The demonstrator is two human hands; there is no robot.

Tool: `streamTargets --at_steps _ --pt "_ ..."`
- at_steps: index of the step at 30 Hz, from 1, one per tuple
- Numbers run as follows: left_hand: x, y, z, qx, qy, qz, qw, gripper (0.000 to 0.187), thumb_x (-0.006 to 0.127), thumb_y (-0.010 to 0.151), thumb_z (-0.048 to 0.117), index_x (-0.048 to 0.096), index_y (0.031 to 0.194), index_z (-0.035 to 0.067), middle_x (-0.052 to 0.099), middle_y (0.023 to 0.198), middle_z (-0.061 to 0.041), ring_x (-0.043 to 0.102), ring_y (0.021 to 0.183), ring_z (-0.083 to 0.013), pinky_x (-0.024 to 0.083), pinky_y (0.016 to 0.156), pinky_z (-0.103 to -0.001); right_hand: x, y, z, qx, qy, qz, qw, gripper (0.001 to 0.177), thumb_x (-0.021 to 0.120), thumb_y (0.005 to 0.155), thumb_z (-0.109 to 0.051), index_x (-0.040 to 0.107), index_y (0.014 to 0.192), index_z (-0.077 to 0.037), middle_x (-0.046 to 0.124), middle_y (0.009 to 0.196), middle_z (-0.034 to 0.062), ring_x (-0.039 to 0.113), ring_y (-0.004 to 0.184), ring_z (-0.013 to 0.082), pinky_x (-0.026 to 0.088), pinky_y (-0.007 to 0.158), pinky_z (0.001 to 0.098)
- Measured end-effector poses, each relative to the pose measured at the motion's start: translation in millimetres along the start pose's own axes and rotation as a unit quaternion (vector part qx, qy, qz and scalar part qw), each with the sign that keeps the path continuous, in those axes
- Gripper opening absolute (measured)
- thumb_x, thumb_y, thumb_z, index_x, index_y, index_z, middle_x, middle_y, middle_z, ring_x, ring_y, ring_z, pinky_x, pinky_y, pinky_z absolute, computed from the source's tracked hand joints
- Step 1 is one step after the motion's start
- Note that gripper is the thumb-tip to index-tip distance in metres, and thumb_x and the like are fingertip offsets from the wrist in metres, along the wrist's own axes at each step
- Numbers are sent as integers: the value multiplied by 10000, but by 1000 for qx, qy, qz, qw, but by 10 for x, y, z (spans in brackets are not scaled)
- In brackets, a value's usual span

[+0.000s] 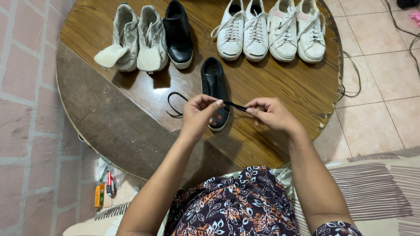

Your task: The person removes a black shoelace from a black sneaker, then re-laces the same shoe by threading the lace through the eyelets and tying a knot. Other shoes remain on the table.

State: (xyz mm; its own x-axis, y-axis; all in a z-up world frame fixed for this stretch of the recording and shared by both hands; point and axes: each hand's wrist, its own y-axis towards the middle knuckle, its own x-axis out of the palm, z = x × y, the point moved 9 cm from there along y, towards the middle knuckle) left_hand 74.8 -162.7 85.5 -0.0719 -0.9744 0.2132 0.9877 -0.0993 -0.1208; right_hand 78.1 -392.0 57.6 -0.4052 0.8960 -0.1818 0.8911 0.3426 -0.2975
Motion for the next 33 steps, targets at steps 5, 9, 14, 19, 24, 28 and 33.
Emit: streamTargets --at_steps 5,9,14,19,24,28,33 --pt "275 -44 -118 -2 -5 -54 999 174 784 915 188 712 968 39 704 770 -3 635 608 -43 445 487 -188 258 -6 -394 -92 -1 -23 995 488 730 872 -133 577 1333 -89 710 1174 3 675 1048 69 575 870 237" --pt "317 -60 -179 -15 -35 -66 997 160 778 920 185 737 963 36 689 733 2 564 565 -40 412 475 -194 478 41 -549 -132 43 -24 990 362 718 952 -96 658 1303 -32 739 1135 63 689 1012 114 580 896 271" --pt "81 37 -219 -19 5 -11 1000 165 771 917 196 768 989 47 716 783 28 573 616 -32 432 504 -183 493 128 -518 -97 15 72 992 175 709 951 -85 747 1110 -22 771 929 37 699 790 97 589 722 262" --pt "-147 114 -284 13 22 24 999 196 719 961 224 775 1046 56 696 799 15 597 659 -42 451 540 -192 487 249 -572 -114 -83 137 980 80 723 946 -89 760 997 -39 752 806 16 676 711 78 553 637 249" --pt "-525 176 -46 132 144 111 975 204 654 975 166 734 1103 29 677 962 -29 625 709 -85 527 648 -231 448 403 -612 -118 -151 177 965 115 720 940 -166 729 987 -61 737 783 5 645 686 90 528 633 274" --pt "-531 142 79 169 265 136 939 195 659 951 122 731 1102 22 676 983 -78 622 693 -158 515 671 -293 523 447 -593 -61 -227 200 951 163 708 909 -260 762 994 -131 764 794 40 699 686 181 524 617 347" --pt "-378 65 106 165 330 151 917 256 783 843 193 747 1050 46 703 983 -88 642 695 -198 518 649 -316 653 398 -806 -109 -325 246 906 159 690 899 -280 782 964 -168 759 797 90 727 733 294 532 618 427"
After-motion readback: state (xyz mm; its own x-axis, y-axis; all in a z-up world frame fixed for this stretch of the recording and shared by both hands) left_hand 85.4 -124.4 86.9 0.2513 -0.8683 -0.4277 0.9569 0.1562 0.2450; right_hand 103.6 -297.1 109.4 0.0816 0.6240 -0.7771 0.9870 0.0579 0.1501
